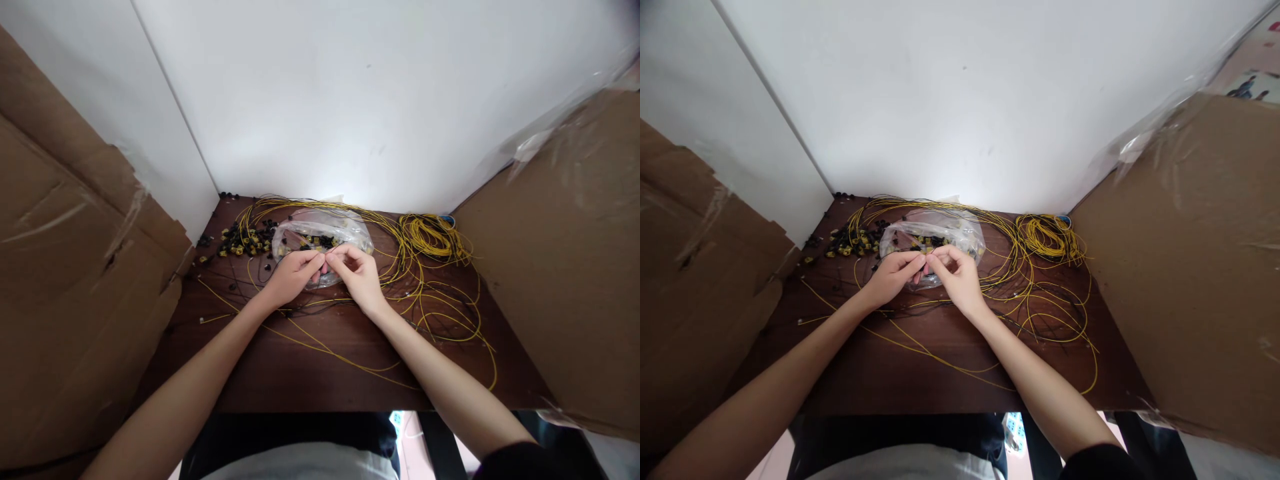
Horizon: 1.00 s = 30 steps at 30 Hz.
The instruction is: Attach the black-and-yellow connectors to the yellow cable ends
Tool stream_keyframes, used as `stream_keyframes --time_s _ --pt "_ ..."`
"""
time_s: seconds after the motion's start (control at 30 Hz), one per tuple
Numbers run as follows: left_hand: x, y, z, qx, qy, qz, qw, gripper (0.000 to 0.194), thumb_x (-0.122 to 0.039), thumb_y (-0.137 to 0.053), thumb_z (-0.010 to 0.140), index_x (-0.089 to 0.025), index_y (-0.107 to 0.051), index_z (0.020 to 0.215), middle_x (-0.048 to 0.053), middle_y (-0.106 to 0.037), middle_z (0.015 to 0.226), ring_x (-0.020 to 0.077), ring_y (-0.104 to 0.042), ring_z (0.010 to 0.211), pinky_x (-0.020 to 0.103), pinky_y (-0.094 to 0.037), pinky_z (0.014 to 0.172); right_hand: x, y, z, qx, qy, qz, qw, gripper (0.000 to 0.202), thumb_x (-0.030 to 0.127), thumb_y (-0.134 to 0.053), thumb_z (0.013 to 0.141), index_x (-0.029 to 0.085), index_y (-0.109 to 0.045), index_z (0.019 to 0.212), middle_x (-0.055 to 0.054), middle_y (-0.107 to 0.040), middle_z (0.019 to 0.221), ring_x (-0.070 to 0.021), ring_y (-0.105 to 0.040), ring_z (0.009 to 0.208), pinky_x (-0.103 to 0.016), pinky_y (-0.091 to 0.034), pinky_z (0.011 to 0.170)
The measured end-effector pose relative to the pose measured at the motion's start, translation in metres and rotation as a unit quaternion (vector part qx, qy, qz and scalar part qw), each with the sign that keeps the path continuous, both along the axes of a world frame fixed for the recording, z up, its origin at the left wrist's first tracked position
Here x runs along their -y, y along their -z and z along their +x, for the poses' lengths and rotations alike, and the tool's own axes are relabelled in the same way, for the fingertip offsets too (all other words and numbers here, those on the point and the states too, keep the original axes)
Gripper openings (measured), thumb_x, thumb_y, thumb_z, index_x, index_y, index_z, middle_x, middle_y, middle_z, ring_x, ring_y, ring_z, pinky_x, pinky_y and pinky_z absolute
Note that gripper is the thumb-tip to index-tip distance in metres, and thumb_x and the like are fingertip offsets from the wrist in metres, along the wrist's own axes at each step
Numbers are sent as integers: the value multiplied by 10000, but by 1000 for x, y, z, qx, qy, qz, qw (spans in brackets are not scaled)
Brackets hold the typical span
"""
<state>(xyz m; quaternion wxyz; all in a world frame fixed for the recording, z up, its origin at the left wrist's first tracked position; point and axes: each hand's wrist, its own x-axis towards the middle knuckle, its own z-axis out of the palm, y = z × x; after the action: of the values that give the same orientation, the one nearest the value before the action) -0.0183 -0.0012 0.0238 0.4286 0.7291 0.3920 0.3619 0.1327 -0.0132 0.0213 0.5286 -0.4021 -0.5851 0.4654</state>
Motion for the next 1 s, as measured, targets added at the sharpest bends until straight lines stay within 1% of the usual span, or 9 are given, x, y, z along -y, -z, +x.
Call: stream_keyframes --time_s 0.2,0.43,0.6,0.83,1.0 --pt "0 0 1 2 7 4 1000 361 -343 -385 899 -131 -551 658 -25 -489 548 95 -439 542 219 -340 570 0 0 0 -1 1 -1 1000 201 364 -611 792 184 -564 715 18 -597 615 -105 -530 569 -241 -426 568" --pt "0 -1 1 4 8 1 1000 359 -336 -383 899 -137 -524 634 -25 -492 544 98 -439 543 223 -345 579 0 2 -1 -54 12 -33 998 246 428 -577 804 201 -505 745 29 -577 603 -107 -540 547 -240 -451 540" --pt "1 -2 2 2 7 -6 1000 352 -332 -377 898 -137 -536 653 -25 -490 539 99 -438 539 222 -344 576 -1 3 -1 -84 17 -36 996 249 428 -548 825 204 -466 753 46 -572 586 -89 -515 494 -228 -451 518" --pt "2 -4 2 -2 6 -12 1000 347 -330 -384 889 -133 -542 651 -22 -490 535 99 -436 526 218 -339 553 -2 4 0 -69 29 -30 997 253 434 -563 814 199 -488 760 42 -566 601 -89 -521 515 -221 -435 507" --pt "2 -5 2 -5 9 -9 1000 352 -324 -382 894 -129 -550 654 -23 -487 537 98 -437 535 214 -337 560 -3 4 2 -74 38 -22 996 212 396 -581 811 192 -525 795 40 -555 615 -91 -525 529 -222 -432 504"
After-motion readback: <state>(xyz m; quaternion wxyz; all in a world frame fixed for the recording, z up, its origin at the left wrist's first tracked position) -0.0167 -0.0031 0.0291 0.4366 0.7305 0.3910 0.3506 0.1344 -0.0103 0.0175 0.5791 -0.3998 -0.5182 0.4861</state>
